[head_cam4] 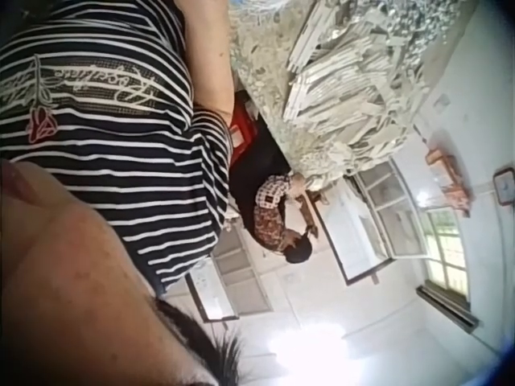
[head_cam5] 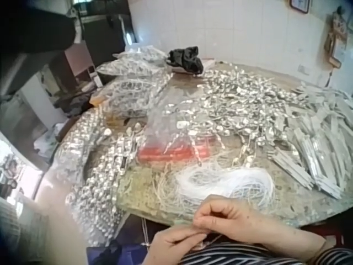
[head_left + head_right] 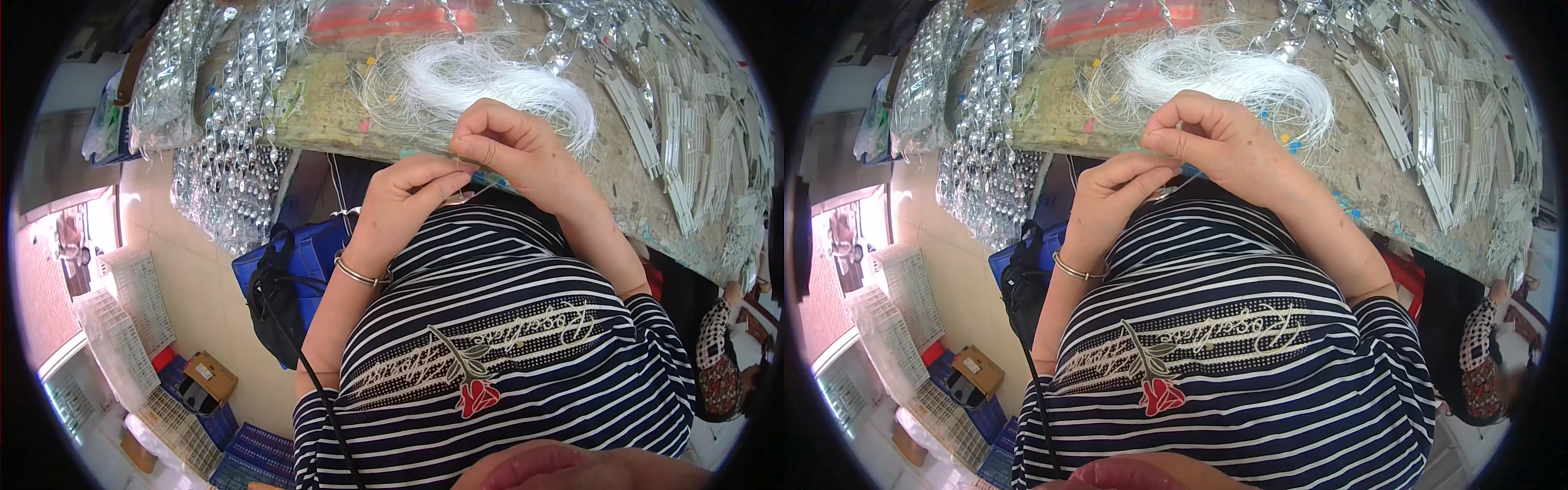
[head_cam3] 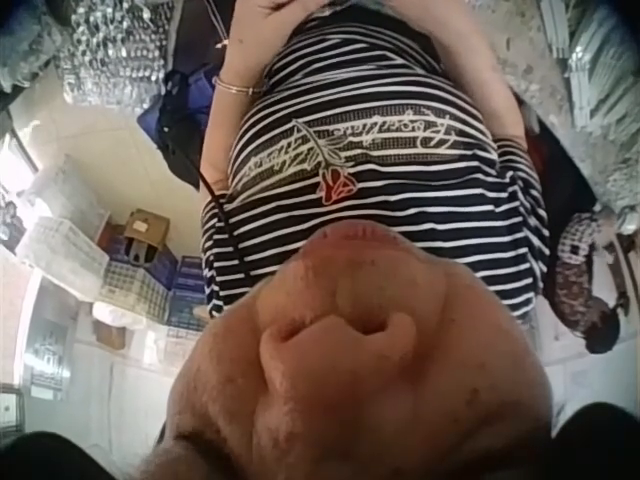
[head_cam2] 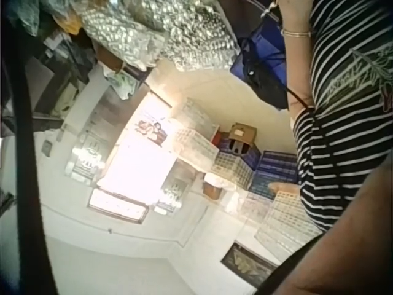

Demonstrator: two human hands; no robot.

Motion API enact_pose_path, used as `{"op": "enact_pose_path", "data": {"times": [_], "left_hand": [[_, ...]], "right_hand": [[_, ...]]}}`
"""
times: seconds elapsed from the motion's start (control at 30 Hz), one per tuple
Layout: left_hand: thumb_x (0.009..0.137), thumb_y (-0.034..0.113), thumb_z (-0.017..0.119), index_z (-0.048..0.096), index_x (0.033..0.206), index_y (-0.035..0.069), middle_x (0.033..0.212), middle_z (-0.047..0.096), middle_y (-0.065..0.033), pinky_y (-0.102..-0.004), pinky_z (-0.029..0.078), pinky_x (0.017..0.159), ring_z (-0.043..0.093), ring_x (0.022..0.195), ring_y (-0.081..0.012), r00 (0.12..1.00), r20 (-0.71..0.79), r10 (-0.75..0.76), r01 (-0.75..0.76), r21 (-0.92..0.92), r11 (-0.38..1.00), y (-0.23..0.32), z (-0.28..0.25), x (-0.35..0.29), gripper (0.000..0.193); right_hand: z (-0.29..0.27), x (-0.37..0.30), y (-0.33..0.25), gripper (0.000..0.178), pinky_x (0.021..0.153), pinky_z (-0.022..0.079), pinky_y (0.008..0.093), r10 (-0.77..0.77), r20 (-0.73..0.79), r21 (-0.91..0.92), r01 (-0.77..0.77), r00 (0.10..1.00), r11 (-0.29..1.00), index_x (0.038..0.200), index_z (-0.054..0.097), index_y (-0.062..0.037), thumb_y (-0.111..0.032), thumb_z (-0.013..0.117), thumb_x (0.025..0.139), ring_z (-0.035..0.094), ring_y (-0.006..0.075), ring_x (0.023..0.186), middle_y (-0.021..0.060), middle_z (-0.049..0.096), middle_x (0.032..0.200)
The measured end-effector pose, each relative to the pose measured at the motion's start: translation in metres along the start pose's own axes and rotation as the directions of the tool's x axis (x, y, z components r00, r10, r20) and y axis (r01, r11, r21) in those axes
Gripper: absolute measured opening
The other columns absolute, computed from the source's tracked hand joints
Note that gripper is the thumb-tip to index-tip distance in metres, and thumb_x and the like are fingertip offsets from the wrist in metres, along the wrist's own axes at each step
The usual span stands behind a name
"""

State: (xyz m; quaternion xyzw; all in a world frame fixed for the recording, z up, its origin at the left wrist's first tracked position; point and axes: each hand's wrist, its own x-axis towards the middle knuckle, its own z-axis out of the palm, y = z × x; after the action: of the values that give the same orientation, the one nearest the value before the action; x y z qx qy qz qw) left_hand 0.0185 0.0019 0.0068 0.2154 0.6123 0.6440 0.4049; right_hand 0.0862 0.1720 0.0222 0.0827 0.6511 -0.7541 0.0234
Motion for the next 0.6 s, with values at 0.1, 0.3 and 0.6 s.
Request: {"op": "enact_pose_path", "data": {"times": [0.1, 0.3, 0.6], "left_hand": [[0.085, 0.004, 0.06, 0.068, 0.098, 0.001, 0.085, 0.066, -0.002, -0.0166, 0.042, 0.065, 0.055, 0.073, -0.0042, 0.996, -0.078, -0.035, 0.033, -0.018, 0.999, 0.0, -0.003, -0.002, 0.015], [0.085, 0.006, 0.061, 0.068, 0.096, -0.001, 0.085, 0.066, -0.0031, -0.0151, 0.041, 0.06, 0.054, 0.07, -0.0032, 0.973, -0.23, 0.02, -0.008, 0.055, 0.998, 0.003, -0.024, -0.006, 0.014], [0.085, 0.004, 0.061, 0.067, 0.095, -0.002, 0.086, 0.066, -0.0059, -0.0181, 0.047, 0.066, 0.059, 0.074, -0.007, 0.962, -0.271, -0.037, 0.047, 0.03, 0.998, -0.007, -0.034, -0.013, 0.014]], "right_hand": [[-0.002, -0.002, -0.001, 0.007, 0.07, 0.044, 0.0204, 0.02, -0.024, -0.178, -0.024, 1.0, 0.984, 0.091, 0.059, -0.002, -0.008, 0.056, 0.089, 0.052, 0.0057, 0.077, -0.0015, 0.055, 0.083], [-0.018, -0.019, -0.004, 0.009, 0.067, 0.042, 0.023, 0.097, 0.082, -0.527, -0.039, 0.992, 0.849, 0.089, 0.061, -0.0018, -0.01, 0.058, 0.087, 0.052, 0.0078, 0.076, 0.0011, 0.057, 0.081], [-0.051, -0.048, -0.009, 0.01, 0.068, 0.041, 0.0225, 0.098, -0.087, -0.279, -0.119, 0.991, 0.953, 0.088, 0.062, -0.0008, -0.01, 0.057, 0.088, 0.052, 0.0088, 0.075, 0.0009, 0.057, 0.081]]}}
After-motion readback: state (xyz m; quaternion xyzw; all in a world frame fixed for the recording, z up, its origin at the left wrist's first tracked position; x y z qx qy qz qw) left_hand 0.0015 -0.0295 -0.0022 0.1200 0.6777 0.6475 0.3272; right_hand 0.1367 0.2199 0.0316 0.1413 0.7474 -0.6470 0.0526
